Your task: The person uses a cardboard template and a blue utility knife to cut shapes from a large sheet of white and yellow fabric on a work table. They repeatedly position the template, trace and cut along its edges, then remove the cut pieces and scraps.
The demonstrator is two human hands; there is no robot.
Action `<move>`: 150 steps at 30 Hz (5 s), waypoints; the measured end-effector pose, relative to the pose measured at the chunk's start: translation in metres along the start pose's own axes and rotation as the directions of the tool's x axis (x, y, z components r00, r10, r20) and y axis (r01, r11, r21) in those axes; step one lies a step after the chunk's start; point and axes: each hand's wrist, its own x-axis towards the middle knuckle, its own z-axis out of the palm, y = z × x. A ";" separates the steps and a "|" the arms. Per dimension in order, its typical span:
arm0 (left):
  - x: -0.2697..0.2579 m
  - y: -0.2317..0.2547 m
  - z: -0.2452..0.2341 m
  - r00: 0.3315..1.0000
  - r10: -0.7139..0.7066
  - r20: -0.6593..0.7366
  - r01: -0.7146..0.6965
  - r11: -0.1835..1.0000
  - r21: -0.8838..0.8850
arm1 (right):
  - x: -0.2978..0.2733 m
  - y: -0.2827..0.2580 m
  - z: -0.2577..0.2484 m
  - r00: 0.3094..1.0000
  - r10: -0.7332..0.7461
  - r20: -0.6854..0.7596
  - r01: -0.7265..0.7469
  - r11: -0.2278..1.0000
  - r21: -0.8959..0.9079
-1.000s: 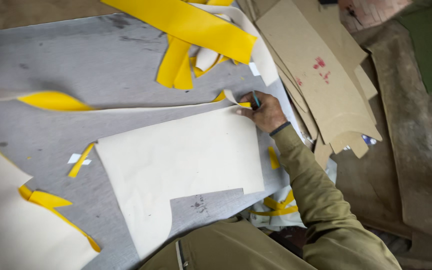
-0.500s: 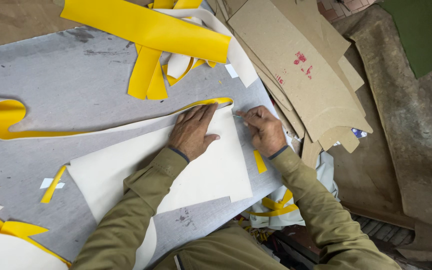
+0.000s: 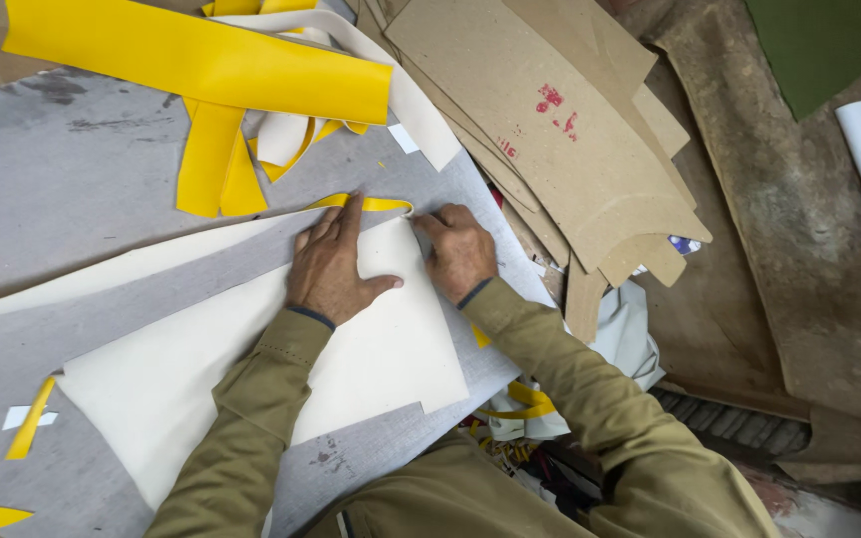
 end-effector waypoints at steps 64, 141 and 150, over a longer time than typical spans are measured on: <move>-0.263 -0.063 -0.039 0.554 -0.310 -0.772 0.417 0.907 -0.065 | 0.213 0.023 0.015 0.804 -0.553 -0.220 0.560 0.828 -0.033; -0.339 -0.053 -0.079 0.857 -0.036 -0.514 0.123 0.983 0.136 | -0.153 -0.041 -0.047 0.935 0.217 0.280 -0.268 0.951 0.157; -0.332 -0.017 -0.037 0.935 -0.001 -0.354 0.108 0.953 0.283 | -0.109 -0.198 0.017 0.887 -0.353 0.299 0.189 0.866 0.463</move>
